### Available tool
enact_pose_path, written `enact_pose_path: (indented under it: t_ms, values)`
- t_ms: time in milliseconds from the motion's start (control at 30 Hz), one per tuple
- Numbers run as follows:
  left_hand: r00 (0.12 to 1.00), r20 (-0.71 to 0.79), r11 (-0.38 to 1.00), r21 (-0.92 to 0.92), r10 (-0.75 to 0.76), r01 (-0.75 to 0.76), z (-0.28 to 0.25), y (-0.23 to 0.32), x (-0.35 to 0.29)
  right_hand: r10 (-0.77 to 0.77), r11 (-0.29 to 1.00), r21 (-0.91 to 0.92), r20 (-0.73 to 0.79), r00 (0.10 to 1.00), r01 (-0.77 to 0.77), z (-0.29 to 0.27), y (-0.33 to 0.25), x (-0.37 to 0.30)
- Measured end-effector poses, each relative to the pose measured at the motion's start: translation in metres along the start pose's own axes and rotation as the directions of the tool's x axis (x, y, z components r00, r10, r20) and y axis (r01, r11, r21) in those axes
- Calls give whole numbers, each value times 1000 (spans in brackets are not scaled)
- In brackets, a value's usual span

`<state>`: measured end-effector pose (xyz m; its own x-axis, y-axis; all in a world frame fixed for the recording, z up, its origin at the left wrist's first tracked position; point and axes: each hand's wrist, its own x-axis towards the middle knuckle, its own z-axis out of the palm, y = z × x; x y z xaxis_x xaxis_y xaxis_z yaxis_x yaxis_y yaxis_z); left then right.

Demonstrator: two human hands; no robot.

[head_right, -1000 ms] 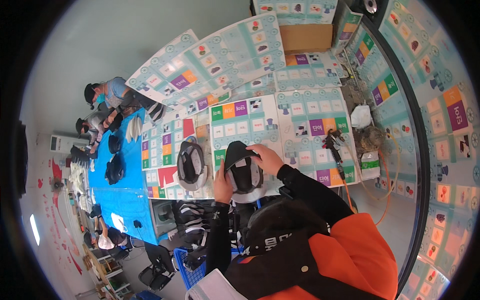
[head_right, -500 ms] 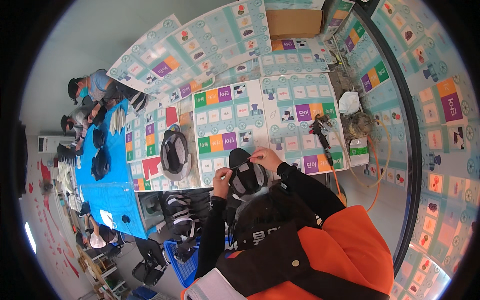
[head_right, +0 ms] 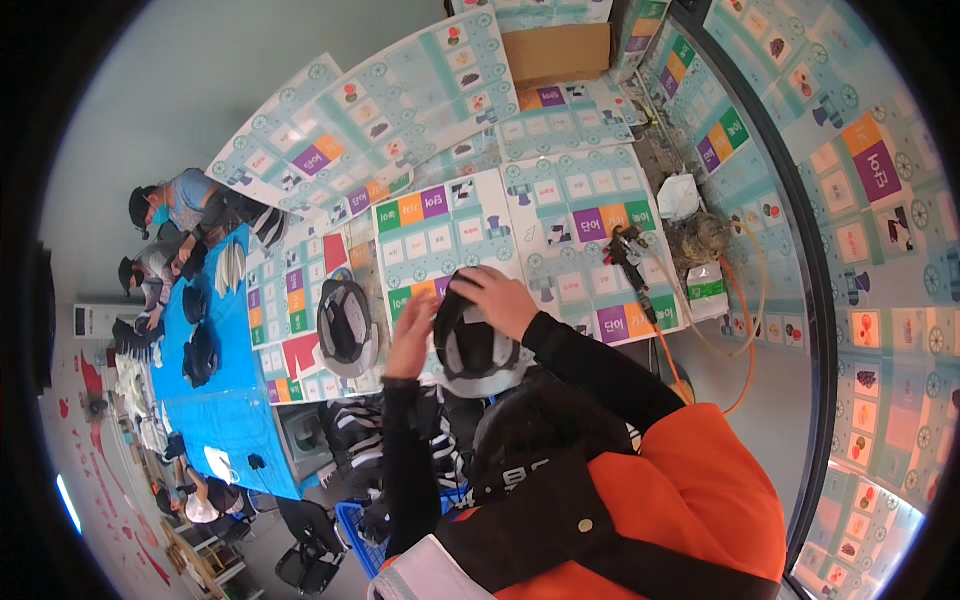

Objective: The person uses a handheld tool to apply heat to the interior edges of shoe components, handling several pieces one at a time before placing them into a blue bin.

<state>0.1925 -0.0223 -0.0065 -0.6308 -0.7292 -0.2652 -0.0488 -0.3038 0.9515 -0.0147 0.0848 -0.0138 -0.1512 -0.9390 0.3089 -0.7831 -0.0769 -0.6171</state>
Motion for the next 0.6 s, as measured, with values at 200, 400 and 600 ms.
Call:
enact_pose_path:
  t_ms: [200, 400, 600]
  values:
    - [994, -108, 982, 179, -35, 54, -33, 15, -56, 467, 830, 444, -220, 856, -338, -9, 38, 1]
    - [978, -167, 584, 809, 127, 62, 48, 71, -6, 415, 893, 138, 123, 902, -429, 3, 154, -83]
    - [988, 102, 184, 975, 115, -122, 80, 14, 41, 701, 553, -422, -230, 675, -718, -27, 252, -142]
